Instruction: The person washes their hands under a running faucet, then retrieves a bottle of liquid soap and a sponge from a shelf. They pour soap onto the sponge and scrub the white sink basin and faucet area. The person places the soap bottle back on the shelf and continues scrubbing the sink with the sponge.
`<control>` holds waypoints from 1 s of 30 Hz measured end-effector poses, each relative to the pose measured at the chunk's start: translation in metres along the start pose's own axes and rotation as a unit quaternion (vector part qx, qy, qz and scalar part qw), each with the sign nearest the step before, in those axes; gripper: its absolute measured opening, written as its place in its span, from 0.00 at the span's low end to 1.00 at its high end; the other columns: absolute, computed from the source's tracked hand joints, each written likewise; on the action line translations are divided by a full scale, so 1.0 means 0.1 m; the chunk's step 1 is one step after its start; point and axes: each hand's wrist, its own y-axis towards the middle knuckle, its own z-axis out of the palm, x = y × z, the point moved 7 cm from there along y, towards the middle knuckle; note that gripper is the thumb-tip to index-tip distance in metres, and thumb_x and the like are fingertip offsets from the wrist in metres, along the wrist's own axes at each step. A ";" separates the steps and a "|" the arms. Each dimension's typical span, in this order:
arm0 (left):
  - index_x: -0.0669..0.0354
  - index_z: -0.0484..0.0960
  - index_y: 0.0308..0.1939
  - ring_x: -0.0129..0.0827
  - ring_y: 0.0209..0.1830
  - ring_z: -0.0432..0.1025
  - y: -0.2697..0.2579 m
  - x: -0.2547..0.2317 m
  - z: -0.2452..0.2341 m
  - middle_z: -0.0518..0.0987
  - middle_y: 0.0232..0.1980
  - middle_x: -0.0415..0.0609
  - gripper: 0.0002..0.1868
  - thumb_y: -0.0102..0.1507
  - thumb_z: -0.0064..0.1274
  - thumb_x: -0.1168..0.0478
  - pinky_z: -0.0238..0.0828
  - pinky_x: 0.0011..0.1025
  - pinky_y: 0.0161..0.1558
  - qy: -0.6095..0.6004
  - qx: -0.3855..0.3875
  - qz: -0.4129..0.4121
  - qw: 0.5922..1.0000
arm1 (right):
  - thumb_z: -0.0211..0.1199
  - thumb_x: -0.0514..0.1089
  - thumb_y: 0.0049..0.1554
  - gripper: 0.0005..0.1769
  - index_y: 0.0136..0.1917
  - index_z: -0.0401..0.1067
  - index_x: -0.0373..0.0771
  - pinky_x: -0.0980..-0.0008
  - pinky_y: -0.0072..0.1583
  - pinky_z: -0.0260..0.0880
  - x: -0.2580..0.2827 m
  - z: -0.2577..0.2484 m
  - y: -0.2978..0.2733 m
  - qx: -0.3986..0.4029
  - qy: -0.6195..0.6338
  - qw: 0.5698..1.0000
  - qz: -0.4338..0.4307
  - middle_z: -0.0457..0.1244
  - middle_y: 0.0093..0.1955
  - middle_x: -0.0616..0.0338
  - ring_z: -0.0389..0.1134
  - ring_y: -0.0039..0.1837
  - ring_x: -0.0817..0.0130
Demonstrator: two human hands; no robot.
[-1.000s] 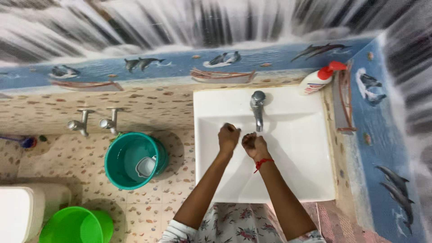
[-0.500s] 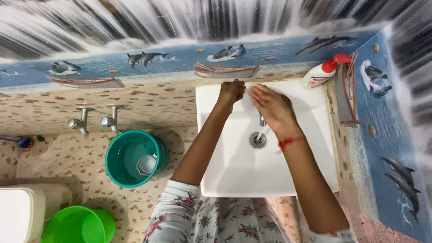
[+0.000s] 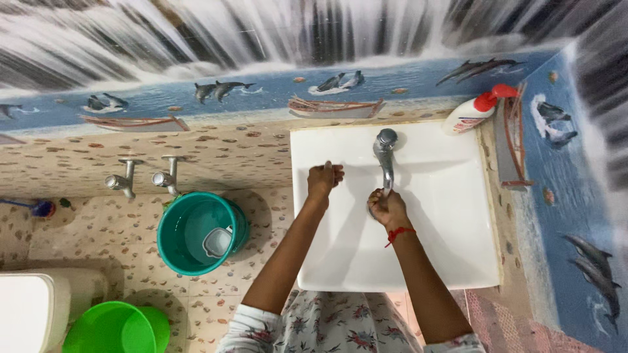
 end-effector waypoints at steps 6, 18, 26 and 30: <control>0.68 0.83 0.38 0.34 0.28 0.76 0.38 0.44 -0.01 0.82 0.31 0.52 0.21 0.72 0.39 0.58 0.75 0.30 0.32 -0.108 0.037 -0.026 0.993 | 0.48 0.45 0.70 0.15 0.43 0.66 0.36 0.66 0.45 0.72 -0.62 0.95 -0.55 0.149 -0.109 0.977 0.102 0.63 0.37 0.55 0.65 0.40 0.63; 0.72 0.80 0.35 0.31 0.22 0.67 1.16 -0.63 0.05 0.74 0.28 0.49 0.20 0.73 0.46 0.57 0.64 0.30 0.24 -0.120 0.054 0.085 0.988 | 0.50 0.41 0.65 0.19 0.63 0.70 0.27 0.66 0.67 0.72 0.05 2.94 -1.48 0.257 -0.475 0.831 -0.129 0.69 0.59 0.47 0.72 0.61 0.61; 0.69 0.85 0.42 0.33 0.31 0.79 0.35 -0.20 -0.07 0.86 0.36 0.54 0.22 0.71 0.39 0.55 0.79 0.29 0.37 -0.053 0.032 0.009 0.998 | 0.55 0.39 0.67 0.11 0.55 0.72 0.28 0.62 0.52 0.71 0.60 0.55 -0.79 0.016 -0.242 0.953 -0.183 0.65 0.45 0.53 0.67 0.47 0.60; 0.68 0.85 0.42 0.34 0.33 0.79 0.34 0.44 0.11 0.86 0.37 0.53 0.20 0.70 0.40 0.58 0.77 0.30 0.38 -0.042 0.020 -0.043 0.998 | 0.49 0.37 0.65 0.09 0.46 0.69 0.34 0.69 0.45 0.72 0.29 0.23 -0.26 0.007 -0.121 0.992 -0.027 0.63 0.38 0.57 0.67 0.41 0.65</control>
